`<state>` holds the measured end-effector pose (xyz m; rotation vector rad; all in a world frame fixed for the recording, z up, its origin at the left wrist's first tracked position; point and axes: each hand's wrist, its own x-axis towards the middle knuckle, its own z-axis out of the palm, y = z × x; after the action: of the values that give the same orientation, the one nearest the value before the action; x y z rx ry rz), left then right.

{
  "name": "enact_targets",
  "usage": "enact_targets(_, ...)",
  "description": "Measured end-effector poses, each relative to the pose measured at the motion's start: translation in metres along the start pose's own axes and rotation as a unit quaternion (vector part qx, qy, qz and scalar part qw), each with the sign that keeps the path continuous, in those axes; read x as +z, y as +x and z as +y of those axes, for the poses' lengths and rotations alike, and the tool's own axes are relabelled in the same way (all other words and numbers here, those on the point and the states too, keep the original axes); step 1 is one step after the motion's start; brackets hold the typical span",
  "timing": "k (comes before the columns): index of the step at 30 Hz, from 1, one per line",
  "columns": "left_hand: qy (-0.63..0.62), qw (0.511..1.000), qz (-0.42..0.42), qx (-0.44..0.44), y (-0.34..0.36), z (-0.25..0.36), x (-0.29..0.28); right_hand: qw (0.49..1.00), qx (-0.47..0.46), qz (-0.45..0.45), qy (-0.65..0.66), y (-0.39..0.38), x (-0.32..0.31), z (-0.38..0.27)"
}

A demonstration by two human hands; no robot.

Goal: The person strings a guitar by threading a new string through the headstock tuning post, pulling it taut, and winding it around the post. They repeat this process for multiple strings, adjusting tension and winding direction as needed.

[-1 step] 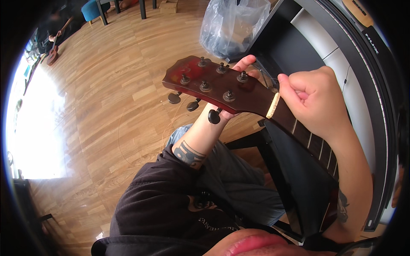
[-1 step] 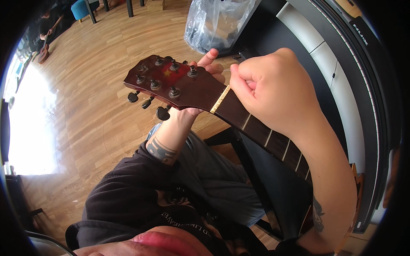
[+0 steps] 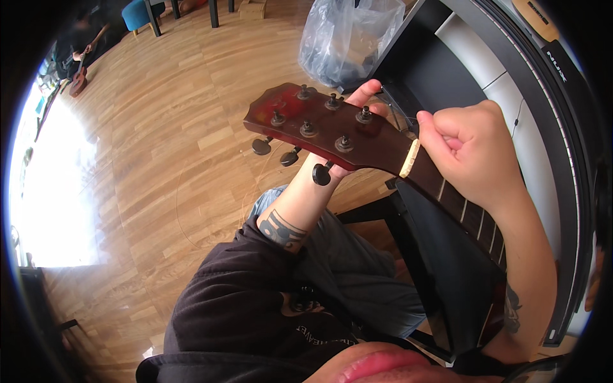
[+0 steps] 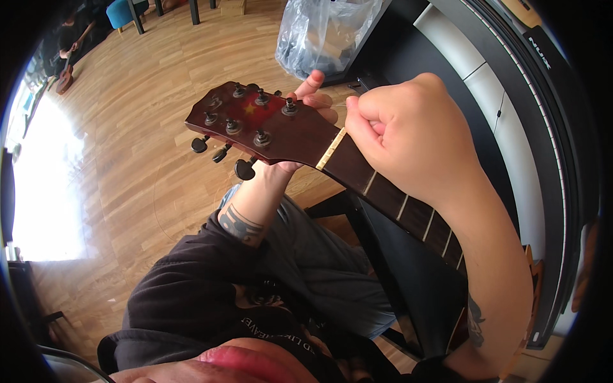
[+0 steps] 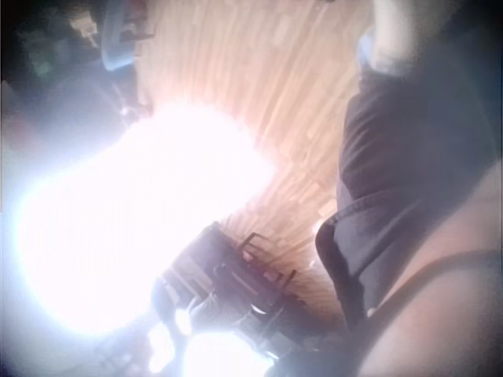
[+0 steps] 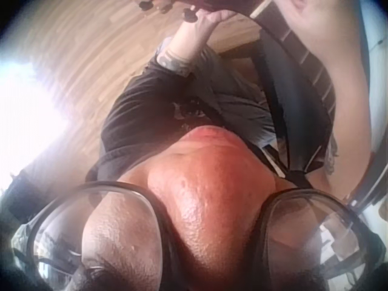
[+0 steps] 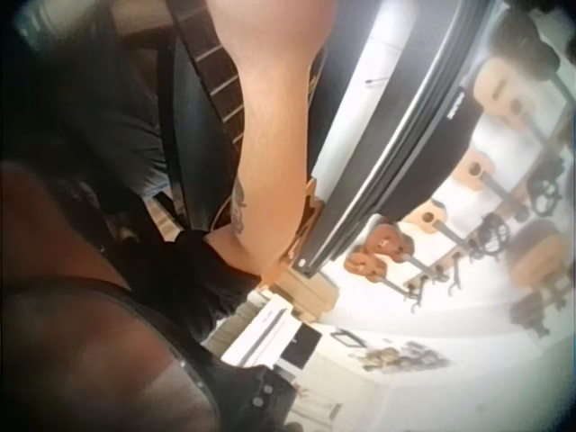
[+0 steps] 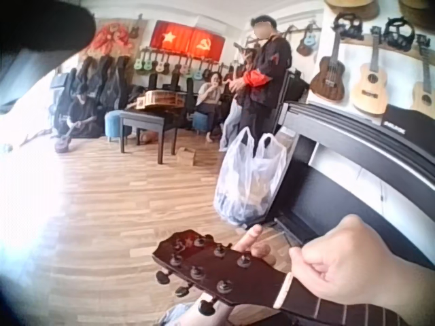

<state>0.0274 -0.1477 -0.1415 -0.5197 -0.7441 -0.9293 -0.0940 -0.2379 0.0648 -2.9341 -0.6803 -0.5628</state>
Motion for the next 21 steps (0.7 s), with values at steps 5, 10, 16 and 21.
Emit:
enact_targets(5,-0.152,0.983,-0.085,0.057,0.012,-0.020,0.002,1.000,-0.014,0.002,0.008,0.001,0.001,-0.001)
enact_targets(10,-0.093,0.991,-0.063,0.074,0.007,-0.014,-0.003,1.000,-0.012,-0.002,0.016,0.000,0.000,-0.002)
enact_targets(16,0.068,0.995,-0.021,0.064,0.001,-0.004,-0.012,0.999,-0.035,0.009,0.008,0.001,0.001,0.002)
enact_targets(21,-0.020,0.997,-0.065,0.025,0.007,-0.006,-0.020,1.000,-0.020,0.003,0.005,0.000,0.001,0.000)
